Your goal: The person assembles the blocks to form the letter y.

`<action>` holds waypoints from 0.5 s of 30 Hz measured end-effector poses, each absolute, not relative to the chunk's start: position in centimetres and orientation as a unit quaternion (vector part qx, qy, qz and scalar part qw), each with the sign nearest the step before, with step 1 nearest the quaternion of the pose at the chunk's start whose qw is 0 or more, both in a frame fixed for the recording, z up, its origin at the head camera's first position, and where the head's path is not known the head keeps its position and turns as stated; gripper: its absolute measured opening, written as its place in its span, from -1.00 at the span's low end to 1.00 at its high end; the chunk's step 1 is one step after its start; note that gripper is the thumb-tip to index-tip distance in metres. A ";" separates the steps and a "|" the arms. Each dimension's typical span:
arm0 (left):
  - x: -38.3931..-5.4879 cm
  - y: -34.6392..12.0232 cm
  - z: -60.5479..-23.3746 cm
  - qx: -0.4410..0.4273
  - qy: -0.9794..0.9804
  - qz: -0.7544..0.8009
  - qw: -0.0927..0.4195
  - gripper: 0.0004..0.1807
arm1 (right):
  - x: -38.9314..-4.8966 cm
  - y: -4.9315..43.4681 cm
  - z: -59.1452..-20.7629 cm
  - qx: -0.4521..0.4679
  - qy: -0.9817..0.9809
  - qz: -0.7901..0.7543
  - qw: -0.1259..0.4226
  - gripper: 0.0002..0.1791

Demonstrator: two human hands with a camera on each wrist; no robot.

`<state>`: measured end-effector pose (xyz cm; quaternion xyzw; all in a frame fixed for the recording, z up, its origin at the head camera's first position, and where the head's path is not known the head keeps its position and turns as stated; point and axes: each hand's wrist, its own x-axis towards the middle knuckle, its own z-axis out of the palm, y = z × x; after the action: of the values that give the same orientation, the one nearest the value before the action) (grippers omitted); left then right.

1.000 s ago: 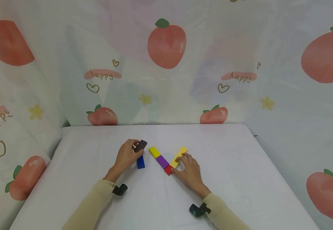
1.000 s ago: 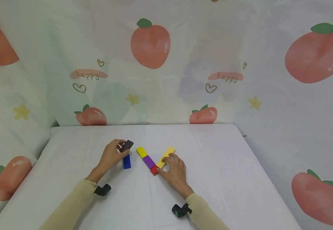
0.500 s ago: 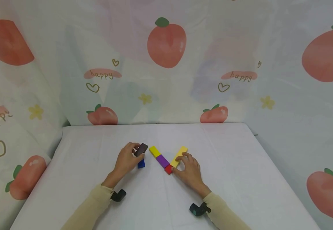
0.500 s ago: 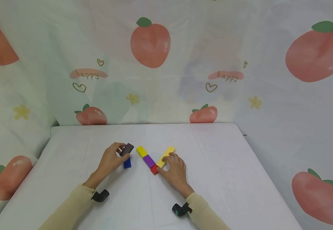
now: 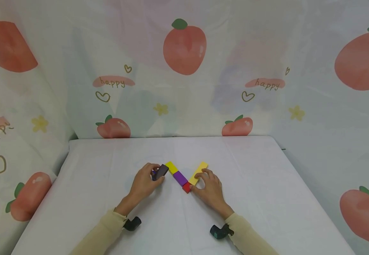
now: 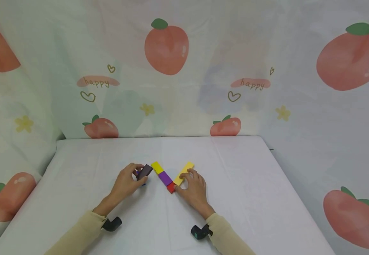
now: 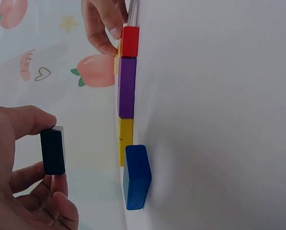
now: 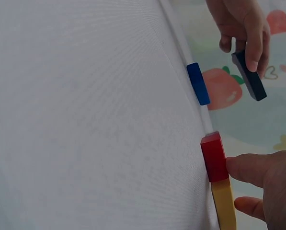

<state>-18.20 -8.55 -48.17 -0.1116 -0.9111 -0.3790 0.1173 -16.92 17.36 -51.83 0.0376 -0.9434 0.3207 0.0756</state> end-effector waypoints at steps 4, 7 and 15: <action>-17.8 -8.3 -48.2 -0.120 -0.910 -0.378 0.117 -0.53 | -17.0 17.3 -51.8 0.035 -0.945 0.317 0.075 -0.60; -17.5 -8.2 -48.3 -0.123 -0.910 -0.378 0.117 -0.54 | -17.0 17.3 -51.7 0.034 -0.945 0.317 0.073 -0.59; -16.6 -7.5 -48.4 -0.133 -0.911 -0.373 0.114 -0.55 | -16.9 17.3 -51.7 0.036 -0.944 0.319 0.073 -0.60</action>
<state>-16.58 -7.48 -48.44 -0.1330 -0.9113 -0.3729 0.1136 -16.93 17.32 -51.73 0.0364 -0.9442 0.3191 0.0734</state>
